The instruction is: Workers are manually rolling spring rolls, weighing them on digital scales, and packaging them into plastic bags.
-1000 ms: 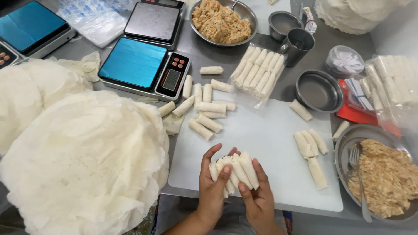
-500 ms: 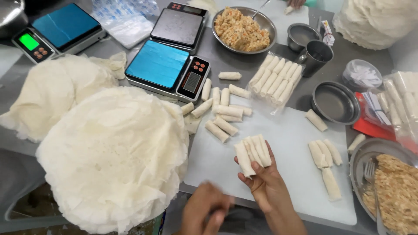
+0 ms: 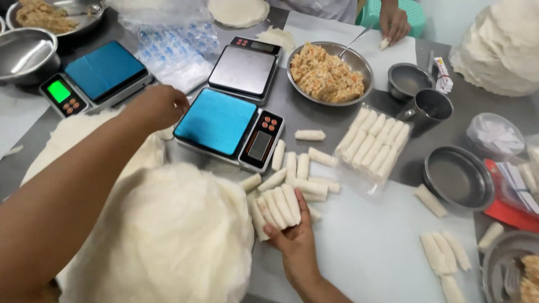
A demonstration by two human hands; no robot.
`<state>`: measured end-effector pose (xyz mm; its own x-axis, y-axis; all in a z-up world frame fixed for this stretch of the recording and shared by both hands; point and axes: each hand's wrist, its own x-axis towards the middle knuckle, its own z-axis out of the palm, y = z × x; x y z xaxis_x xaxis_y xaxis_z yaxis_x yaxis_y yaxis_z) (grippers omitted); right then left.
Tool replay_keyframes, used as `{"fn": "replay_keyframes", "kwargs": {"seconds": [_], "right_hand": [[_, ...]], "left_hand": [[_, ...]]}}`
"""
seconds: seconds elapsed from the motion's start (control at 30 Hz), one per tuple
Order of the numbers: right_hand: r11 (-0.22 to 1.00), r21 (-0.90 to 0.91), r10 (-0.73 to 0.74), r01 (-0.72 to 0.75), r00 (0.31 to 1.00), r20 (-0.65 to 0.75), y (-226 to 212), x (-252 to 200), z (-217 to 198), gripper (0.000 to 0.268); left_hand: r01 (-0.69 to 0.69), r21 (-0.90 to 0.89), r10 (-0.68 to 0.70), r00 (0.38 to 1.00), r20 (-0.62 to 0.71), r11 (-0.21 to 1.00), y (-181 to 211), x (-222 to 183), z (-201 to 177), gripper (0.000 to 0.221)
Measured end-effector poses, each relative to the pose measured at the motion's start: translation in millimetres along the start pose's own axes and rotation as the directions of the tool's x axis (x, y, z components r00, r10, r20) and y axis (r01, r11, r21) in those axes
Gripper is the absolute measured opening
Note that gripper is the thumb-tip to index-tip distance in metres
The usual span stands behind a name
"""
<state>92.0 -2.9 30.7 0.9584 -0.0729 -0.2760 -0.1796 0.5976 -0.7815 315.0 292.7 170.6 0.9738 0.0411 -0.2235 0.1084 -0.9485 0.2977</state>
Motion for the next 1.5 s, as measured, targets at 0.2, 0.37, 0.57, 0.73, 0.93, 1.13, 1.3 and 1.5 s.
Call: {"fn": "replay_keyframes", "kwargs": {"seconds": [0.2,0.37,0.57,0.73,0.93,1.13,1.3,1.5], "right_hand": [[1.0,-0.024,0.001,0.002,0.995,0.099,43,9,-23,0.105],[0.947,0.039,0.316,-0.32,0.897,-0.308,31,18,-9,0.12],[0.485,0.736,-0.132,-0.473,0.792,0.596,4,66,67,0.056],[0.574,0.604,0.803,-0.553,0.525,-0.283,2,59,37,0.066],[0.517,0.631,0.85,-0.578,0.437,-0.295,-2,65,39,0.067],[0.745,0.479,0.557,-0.464,0.828,-0.063,7,34,29,0.034],[0.99,0.066,0.118,-0.123,0.991,0.068,35,21,-17,0.107],[0.998,-0.019,0.065,-0.063,0.985,0.158,-4,-43,-46,0.103]], "left_hand": [[-0.112,0.619,-0.004,0.983,0.183,0.778,-56,113,40,0.059],[-0.065,0.525,0.092,0.995,-0.025,0.849,-59,139,38,0.042],[-0.108,0.266,0.178,0.951,-0.253,0.958,-82,155,57,0.023],[-0.114,0.597,0.298,0.929,-0.219,0.794,-77,155,66,0.026],[-0.042,0.522,0.251,0.907,-0.338,0.852,-74,158,70,0.021],[-0.184,0.153,0.229,0.902,-0.365,0.971,-11,102,28,0.006],[-0.175,-0.197,0.145,0.977,-0.155,0.965,141,-52,-31,0.031],[-0.545,-0.627,0.711,0.703,0.021,0.557,210,-235,-17,0.079]]}}
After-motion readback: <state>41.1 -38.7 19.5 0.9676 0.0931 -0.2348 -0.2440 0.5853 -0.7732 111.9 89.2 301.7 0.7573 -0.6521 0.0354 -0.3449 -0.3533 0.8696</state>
